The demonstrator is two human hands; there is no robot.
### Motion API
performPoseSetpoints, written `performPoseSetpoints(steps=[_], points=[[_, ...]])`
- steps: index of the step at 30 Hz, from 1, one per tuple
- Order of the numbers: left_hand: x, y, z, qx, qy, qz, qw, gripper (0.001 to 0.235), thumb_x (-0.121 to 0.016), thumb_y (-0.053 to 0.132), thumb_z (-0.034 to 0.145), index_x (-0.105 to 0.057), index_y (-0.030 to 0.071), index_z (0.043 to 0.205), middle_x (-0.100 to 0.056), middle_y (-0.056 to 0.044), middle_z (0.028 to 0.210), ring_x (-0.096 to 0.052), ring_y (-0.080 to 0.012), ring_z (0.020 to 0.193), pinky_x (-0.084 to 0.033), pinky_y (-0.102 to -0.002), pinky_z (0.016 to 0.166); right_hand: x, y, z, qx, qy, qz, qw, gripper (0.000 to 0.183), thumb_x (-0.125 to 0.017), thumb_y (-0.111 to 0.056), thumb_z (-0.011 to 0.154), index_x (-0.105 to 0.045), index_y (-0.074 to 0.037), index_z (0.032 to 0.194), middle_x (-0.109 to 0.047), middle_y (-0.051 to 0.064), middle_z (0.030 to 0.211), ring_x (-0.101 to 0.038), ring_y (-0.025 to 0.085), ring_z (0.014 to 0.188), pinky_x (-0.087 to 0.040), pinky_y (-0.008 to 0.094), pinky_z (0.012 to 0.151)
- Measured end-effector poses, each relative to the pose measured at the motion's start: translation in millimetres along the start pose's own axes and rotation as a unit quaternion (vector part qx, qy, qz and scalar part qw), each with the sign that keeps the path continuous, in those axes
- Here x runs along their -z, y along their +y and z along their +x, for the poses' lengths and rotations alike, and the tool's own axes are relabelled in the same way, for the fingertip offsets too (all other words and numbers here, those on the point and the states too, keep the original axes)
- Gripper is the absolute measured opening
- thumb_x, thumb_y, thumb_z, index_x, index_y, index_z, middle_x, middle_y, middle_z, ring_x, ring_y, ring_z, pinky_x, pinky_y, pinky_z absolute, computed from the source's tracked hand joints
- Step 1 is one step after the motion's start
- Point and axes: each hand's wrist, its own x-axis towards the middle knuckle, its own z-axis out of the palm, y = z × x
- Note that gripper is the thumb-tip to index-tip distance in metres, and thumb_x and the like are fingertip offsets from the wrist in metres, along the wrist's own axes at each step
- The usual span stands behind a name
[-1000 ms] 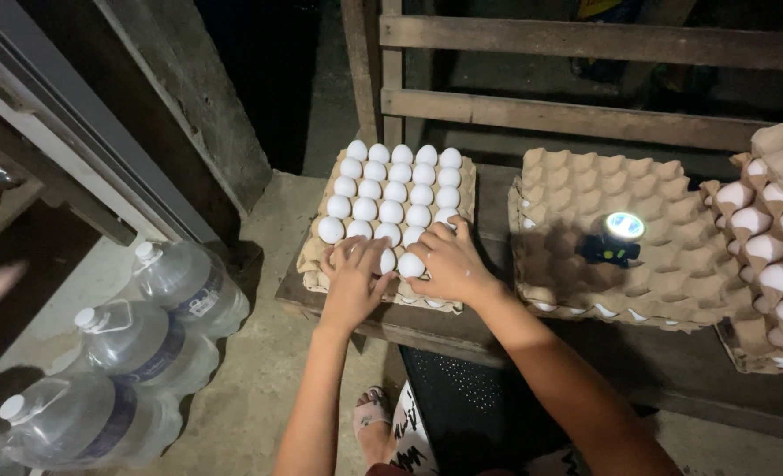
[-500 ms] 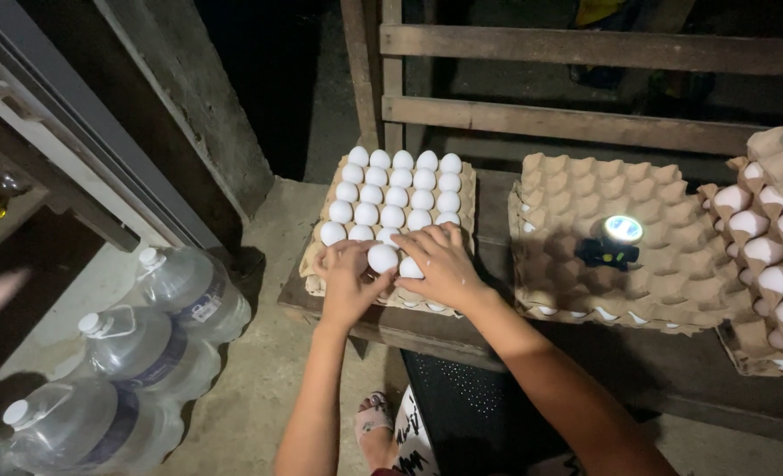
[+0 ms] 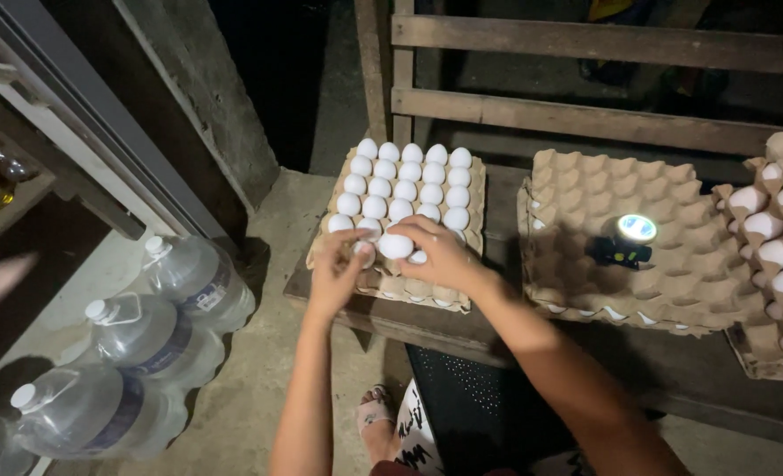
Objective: Checking the development or quality of eggs by placing them over a light source and then sorting them into trays.
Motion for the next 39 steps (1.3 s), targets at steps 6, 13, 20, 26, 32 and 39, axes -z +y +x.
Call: performPoseSetpoints(steps=[6,13,20,26,32,39], points=[[16,-23,-10,-0.005,0.086,0.165,0.982,0.026,-0.069,0.013,0.094,-0.073,0.006,0.119,-0.069,-0.012,0.114,-0.060,-0.0303,0.113,-0.051,-0.041,0.097,1,1,14,0.032,-0.152,-0.067,0.986,0.055,-0.078,-0.014,0.074,-0.064,-0.005,0.125,-0.064,0.014,0.121,-0.064,0.031,0.110,-0.054,0.040,0.092],[15,-3,-17,-0.062,0.032,0.228,0.971,0.036,-0.067,0.010,0.087,-0.070,0.012,0.123,-0.067,-0.010,0.120,-0.056,-0.0325,0.118,-0.037,-0.042,0.105,-17,7,18,0.050,-0.174,-0.151,0.972,0.058,-0.078,-0.017,0.072,-0.065,-0.002,0.126,-0.062,0.016,0.113,-0.058,0.036,0.112,-0.049,0.044,0.095],[7,5,-16,-0.059,-0.020,0.252,0.966,0.054,-0.077,0.018,0.080,-0.062,0.012,0.132,-0.063,-0.009,0.123,-0.057,-0.0298,0.115,-0.031,-0.046,0.105,-17,9,20,0.053,-0.190,-0.149,0.969,0.058,-0.077,-0.018,0.073,-0.064,-0.002,0.127,-0.062,0.016,0.115,-0.057,0.036,0.113,-0.048,0.044,0.097],[5,-3,-18,-0.044,-0.026,0.268,0.962,0.055,-0.080,0.022,0.084,-0.061,0.015,0.135,-0.064,-0.007,0.126,-0.062,-0.0251,0.111,-0.031,-0.044,0.104,-18,5,15,0.038,-0.182,-0.174,0.967,0.053,-0.074,-0.016,0.076,-0.064,-0.003,0.126,-0.064,0.014,0.119,-0.057,0.035,0.117,-0.049,0.045,0.099],[4,0,-18,0.004,-0.041,0.268,0.963,0.057,-0.081,0.023,0.084,-0.060,0.017,0.137,-0.065,-0.004,0.120,-0.063,-0.0223,0.098,-0.032,-0.042,0.103,-19,-4,10,0.063,-0.163,-0.187,0.967,0.048,-0.069,-0.009,0.077,-0.065,-0.004,0.125,-0.064,0.012,0.123,-0.054,0.033,0.121,-0.050,0.043,0.099],[1,-7,-16,-0.022,-0.021,0.272,0.962,0.060,-0.082,0.022,0.083,-0.059,0.014,0.137,-0.065,-0.005,0.120,-0.061,-0.0251,0.109,-0.031,-0.045,0.101,-14,-17,3,-0.008,-0.168,-0.147,0.975,0.049,-0.065,-0.007,0.085,-0.056,-0.008,0.134,-0.064,0.012,0.118,-0.057,0.032,0.123,-0.051,0.043,0.098]])
